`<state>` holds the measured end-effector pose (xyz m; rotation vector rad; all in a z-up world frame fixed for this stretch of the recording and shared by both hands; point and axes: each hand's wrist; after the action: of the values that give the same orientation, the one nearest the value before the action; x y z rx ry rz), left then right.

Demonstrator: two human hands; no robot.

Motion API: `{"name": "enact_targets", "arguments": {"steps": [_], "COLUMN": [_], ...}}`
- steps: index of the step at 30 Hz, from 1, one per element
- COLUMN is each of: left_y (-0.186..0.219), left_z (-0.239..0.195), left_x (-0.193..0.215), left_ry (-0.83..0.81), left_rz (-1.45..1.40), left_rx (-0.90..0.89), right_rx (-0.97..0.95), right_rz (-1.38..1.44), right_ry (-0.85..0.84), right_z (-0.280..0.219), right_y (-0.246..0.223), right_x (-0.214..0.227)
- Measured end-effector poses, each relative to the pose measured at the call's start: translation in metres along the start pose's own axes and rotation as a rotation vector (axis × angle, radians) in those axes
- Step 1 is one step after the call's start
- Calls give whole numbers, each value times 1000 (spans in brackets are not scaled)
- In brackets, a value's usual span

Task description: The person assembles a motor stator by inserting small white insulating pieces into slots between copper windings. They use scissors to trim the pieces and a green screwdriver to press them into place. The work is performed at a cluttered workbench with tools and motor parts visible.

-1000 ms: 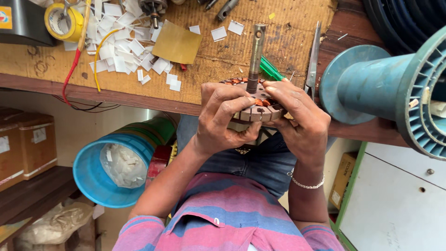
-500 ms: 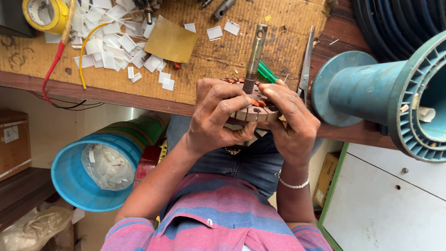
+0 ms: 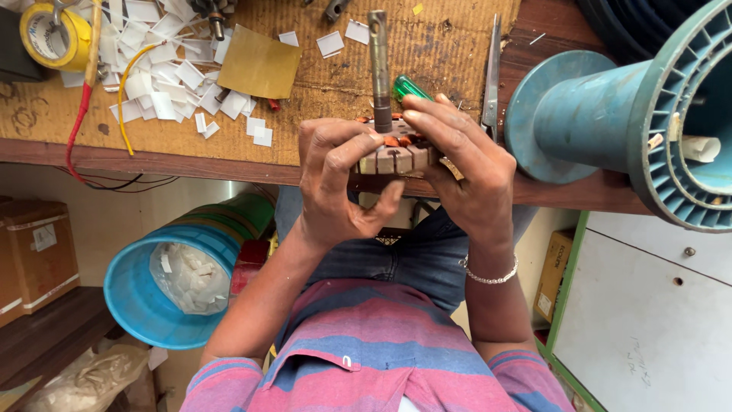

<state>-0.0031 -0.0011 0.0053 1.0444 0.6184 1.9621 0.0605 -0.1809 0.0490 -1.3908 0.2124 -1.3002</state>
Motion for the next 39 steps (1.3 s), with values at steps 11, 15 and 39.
{"name": "enact_targets", "arguments": {"steps": [11,15,39], "left_y": [0,-6,6], "left_z": [-3,-6,23], "left_x": [-9,-5,16], "left_ry": [31,12,-133], "left_rz": [-1,-39,-129], "left_rx": [6,-85,202], "right_rx": [-34,-75,-129], "right_rz": [-13,-1,45], "right_ry": [-16,-52,-63], "right_z": [-3,-9,16], "right_y": [-4,-13,-3], "right_x": [4,9,13]}}
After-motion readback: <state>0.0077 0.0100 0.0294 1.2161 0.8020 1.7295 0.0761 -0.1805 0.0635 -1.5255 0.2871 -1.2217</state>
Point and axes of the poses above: each hand's wrist, its own z-axis towards the middle knuckle, its own x-axis out of the back of the hand, y = z × x, and after that the axes turned 5 degrees about -y, right-handed
